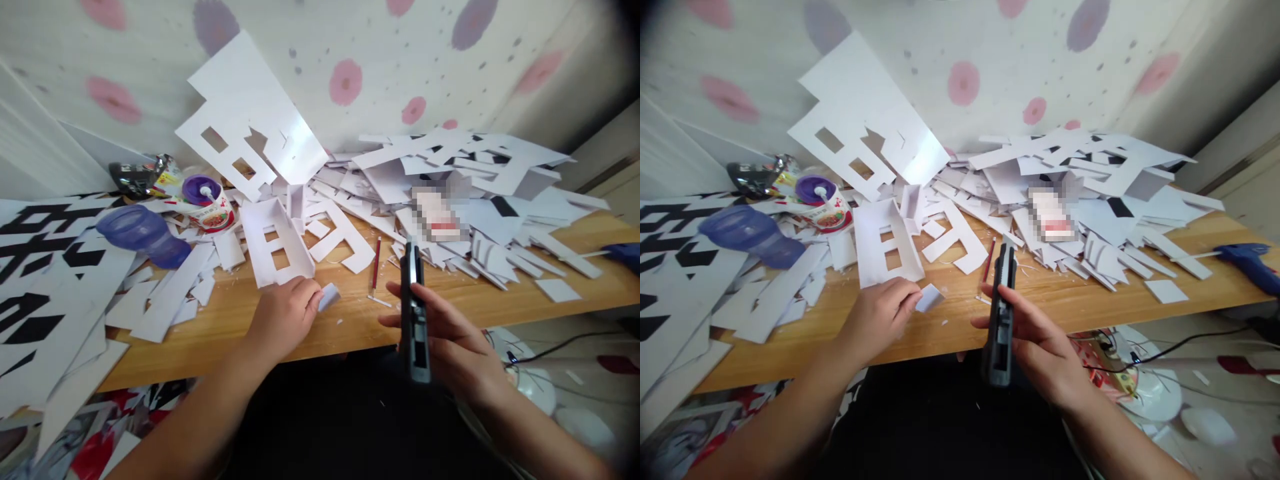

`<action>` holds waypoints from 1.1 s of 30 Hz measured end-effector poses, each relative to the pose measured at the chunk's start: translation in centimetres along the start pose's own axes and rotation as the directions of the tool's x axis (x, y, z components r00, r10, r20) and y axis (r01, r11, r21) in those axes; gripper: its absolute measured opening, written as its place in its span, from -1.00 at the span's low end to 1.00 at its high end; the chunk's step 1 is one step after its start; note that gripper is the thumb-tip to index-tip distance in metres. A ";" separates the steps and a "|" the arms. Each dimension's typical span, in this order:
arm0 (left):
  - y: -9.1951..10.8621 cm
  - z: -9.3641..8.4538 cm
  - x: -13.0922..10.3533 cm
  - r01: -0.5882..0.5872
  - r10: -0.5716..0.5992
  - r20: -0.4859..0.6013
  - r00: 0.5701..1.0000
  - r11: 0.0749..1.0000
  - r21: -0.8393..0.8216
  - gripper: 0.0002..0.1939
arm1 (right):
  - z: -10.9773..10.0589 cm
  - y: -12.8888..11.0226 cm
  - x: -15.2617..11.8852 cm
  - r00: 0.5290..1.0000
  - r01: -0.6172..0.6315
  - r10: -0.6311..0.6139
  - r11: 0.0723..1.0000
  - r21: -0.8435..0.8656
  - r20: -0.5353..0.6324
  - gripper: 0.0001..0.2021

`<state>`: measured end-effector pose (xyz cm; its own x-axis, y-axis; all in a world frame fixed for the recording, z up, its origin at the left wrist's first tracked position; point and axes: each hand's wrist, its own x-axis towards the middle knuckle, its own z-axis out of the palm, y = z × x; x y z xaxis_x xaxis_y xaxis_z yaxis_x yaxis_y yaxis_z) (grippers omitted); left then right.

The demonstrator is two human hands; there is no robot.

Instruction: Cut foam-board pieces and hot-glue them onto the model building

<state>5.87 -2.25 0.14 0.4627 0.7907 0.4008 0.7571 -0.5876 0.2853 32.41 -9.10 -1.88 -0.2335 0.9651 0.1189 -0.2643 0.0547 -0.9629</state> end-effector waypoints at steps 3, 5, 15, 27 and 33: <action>0.9 2.4 -0.5 -0.048 0.057 -0.091 0.994 0.995 0.092 -0.78 | -0.8 0.5 -0.8 0.996 0.046 -0.053 0.995 -0.091 -0.068 -0.70; 1.3 3.3 -0.7 -0.083 0.099 -0.135 0.986 0.990 0.118 -0.82 | -1.2 0.6 -0.9 0.990 0.080 -0.114 0.936 -0.342 -0.081 -0.67; 1.5 5.2 -1.0 -0.121 0.109 -0.336 0.936 0.993 -0.014 -0.95 | 1.2 -0.1 -0.6 0.971 0.237 -0.039 0.307 -0.922 0.237 -0.34; 1.1 5.5 -1.0 -0.116 0.074 -0.341 0.937 0.988 -0.104 -0.82 | 1.9 0.5 -0.8 0.963 0.267 -0.022 0.181 -0.947 0.267 -0.31; 1.0 5.6 -1.0 -0.118 0.066 -0.335 0.940 0.983 -0.137 -0.89 | 1.9 0.6 -0.8 0.964 0.260 0.012 0.159 -0.952 0.265 -0.34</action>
<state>8.74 -2.68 -4.82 0.3302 0.6467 0.6875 0.6266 -0.6949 0.3527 30.62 -10.32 -2.04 -0.4765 0.8631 0.1674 0.7885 0.5038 -0.3528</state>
